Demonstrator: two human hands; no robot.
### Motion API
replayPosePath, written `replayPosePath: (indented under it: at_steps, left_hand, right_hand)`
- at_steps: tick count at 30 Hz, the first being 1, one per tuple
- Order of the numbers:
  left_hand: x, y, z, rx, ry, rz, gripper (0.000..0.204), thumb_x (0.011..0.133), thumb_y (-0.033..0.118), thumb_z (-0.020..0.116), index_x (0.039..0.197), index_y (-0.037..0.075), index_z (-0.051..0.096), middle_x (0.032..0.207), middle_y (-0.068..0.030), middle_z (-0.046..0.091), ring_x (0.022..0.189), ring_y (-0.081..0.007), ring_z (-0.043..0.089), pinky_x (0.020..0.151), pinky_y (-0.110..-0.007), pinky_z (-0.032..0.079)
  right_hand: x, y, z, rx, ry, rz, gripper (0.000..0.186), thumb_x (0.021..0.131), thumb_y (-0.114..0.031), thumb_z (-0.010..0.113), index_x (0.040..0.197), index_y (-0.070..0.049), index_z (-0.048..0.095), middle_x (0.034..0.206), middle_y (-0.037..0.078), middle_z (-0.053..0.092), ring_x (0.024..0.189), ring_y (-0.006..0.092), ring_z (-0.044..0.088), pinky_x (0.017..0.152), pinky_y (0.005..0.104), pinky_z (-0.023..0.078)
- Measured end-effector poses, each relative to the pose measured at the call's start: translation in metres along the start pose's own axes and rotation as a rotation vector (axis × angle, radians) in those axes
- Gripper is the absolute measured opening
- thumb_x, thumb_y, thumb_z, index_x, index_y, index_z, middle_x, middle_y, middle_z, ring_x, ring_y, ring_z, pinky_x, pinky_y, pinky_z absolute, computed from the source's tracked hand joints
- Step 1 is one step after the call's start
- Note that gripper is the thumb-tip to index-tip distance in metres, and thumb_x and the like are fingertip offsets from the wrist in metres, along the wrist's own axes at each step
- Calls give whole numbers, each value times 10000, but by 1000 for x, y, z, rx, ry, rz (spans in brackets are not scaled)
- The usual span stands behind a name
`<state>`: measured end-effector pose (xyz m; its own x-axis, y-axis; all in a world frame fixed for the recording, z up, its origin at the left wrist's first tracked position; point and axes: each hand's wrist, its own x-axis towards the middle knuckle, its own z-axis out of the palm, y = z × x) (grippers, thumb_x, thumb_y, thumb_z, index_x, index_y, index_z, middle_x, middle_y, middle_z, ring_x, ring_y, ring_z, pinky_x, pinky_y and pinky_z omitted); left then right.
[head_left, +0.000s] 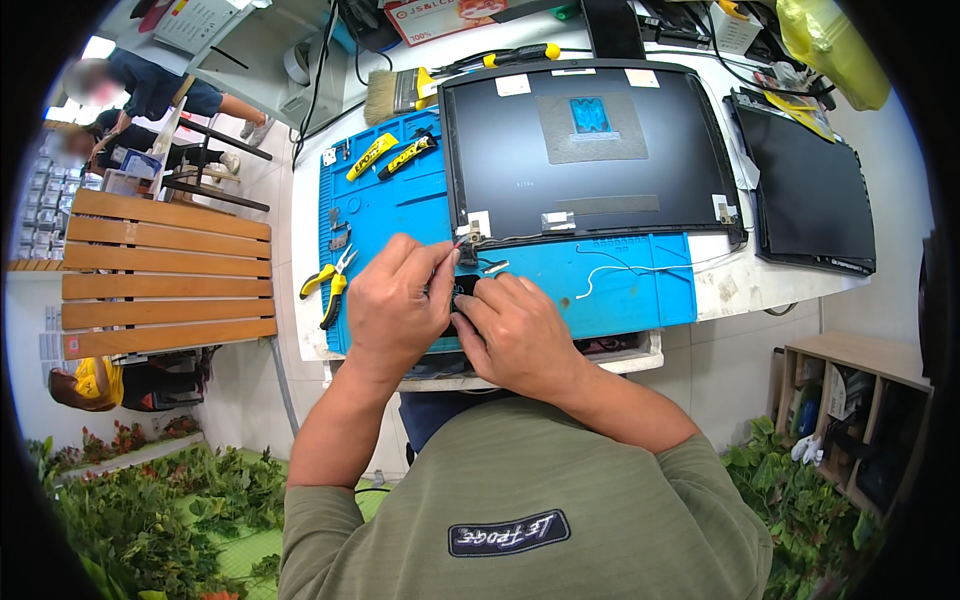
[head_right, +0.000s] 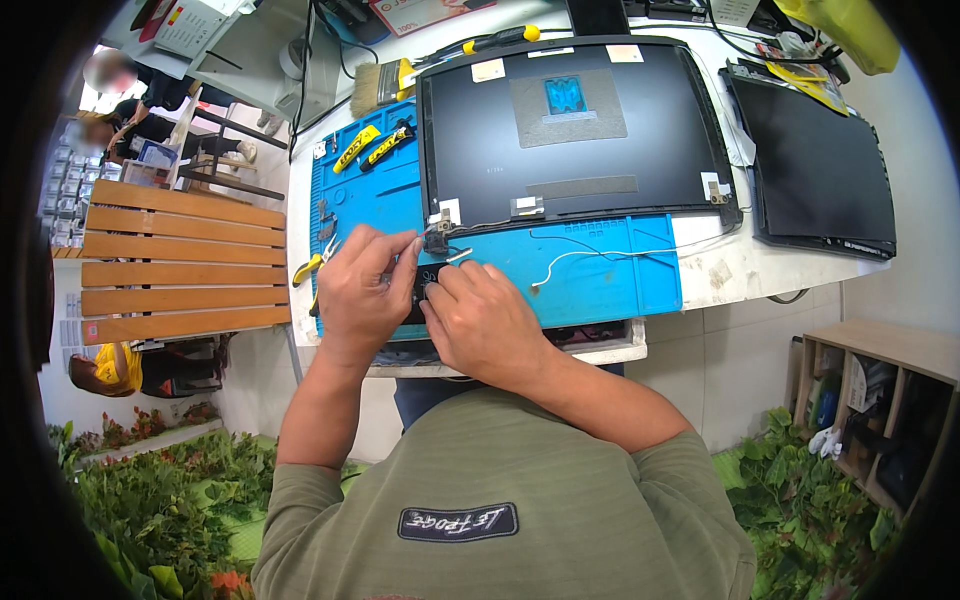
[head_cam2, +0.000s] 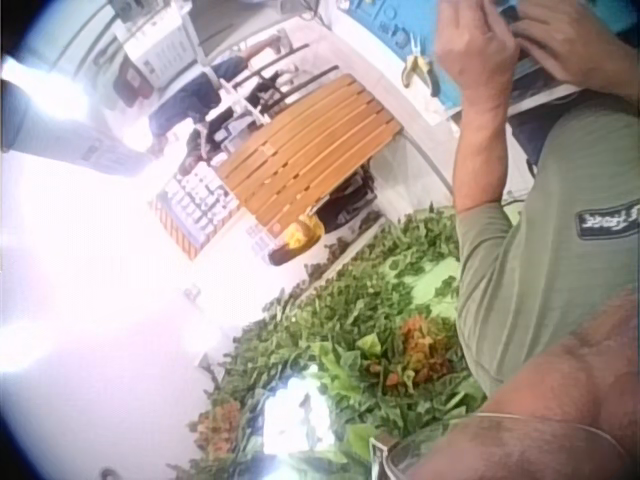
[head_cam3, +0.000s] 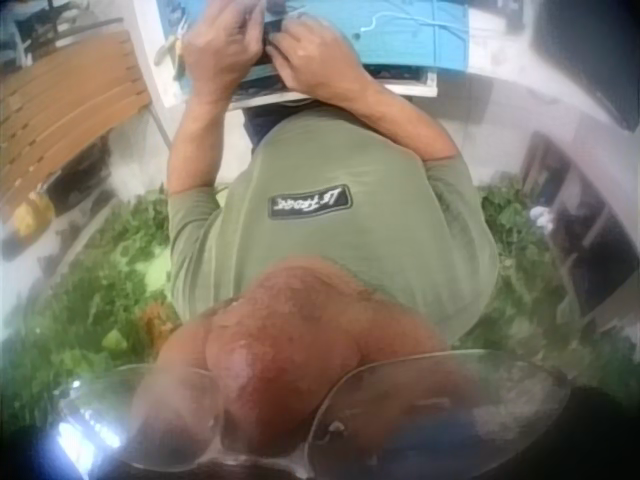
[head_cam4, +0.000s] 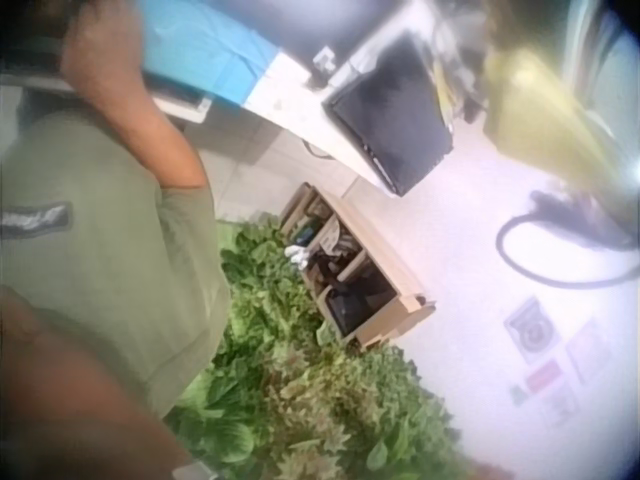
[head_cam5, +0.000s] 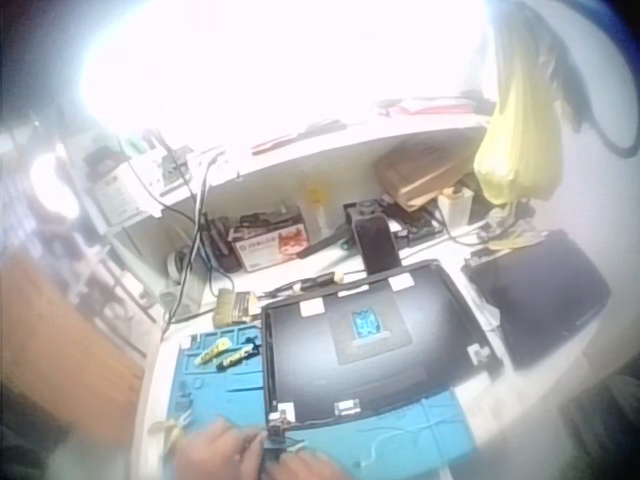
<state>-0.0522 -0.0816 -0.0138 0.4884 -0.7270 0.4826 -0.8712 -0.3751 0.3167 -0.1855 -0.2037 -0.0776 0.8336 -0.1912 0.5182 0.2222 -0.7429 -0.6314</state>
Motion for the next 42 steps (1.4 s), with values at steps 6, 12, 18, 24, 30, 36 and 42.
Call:
replayPosePath:
  at_steps: [6, 12, 18, 24, 30, 36, 42]
  left_hand:
    - [1, 0, 5, 33, 4, 23, 113, 943, 45, 908, 1034, 57, 844, 852, -80, 696, 669, -258, 691, 598, -387, 537]
    - [1, 0, 10, 65, -9, 30, 102, 949, 96, 896, 1025, 77, 832, 842, -66, 660, 683, -270, 684, 603, -408, 542]
    - [1, 3, 13, 76, -19, 43, 119, 943, 94, 896, 1044, 83, 834, 845, -63, 642, 681, -266, 680, 601, -405, 540]
    - [2, 3, 15, 96, -21, 58, 136, 941, 88, 896, 1063, 77, 838, 842, -62, 625, 675, -260, 671, 594, -401, 536]
    - [1, 4, 17, 116, -29, 75, 133, 947, 93, 896, 1066, 77, 840, 835, -63, 610, 668, -253, 665, 583, -401, 530]
    - [-3, 3, 17, 140, -47, 89, 136, 956, 101, 890, 1079, 80, 835, 844, -62, 602, 669, -254, 662, 581, -403, 529]
    - [-3, 3, 13, 168, -61, 114, 130, 957, 89, 886, 1072, 75, 827, 846, -63, 599, 669, -256, 659, 586, -404, 530]
  right_hand:
    - [-1, 2, 1, 16, 12, -9, 118, 959, -115, 793, 930, -27, 720, 926, 120, 637, 918, 326, 654, 822, 458, 522]
    - [0, 1, -1, 25, -2, -7, 113, 947, -101, 790, 923, -25, 711, 924, 124, 637, 916, 326, 656, 826, 460, 523]
    - [-1, 2, -1, 31, -19, -6, 108, 916, -85, 789, 906, -26, 698, 920, 127, 634, 908, 324, 651, 821, 459, 520]
    - [-2, 4, 0, 33, -28, -10, 120, 880, -85, 800, 895, -28, 696, 921, 128, 634, 910, 322, 651, 816, 460, 518]
    - [-4, 5, 1, 34, -32, -14, 138, 861, -97, 813, 906, -28, 703, 932, 127, 638, 925, 321, 653, 821, 458, 518]
    - [-3, 5, 0, 36, -37, -10, 144, 858, -98, 816, 917, -25, 707, 941, 127, 642, 936, 321, 656, 827, 457, 519]
    - [-3, 5, 0, 34, -41, -5, 141, 863, -95, 812, 919, -20, 707, 945, 128, 642, 938, 321, 658, 832, 459, 522]
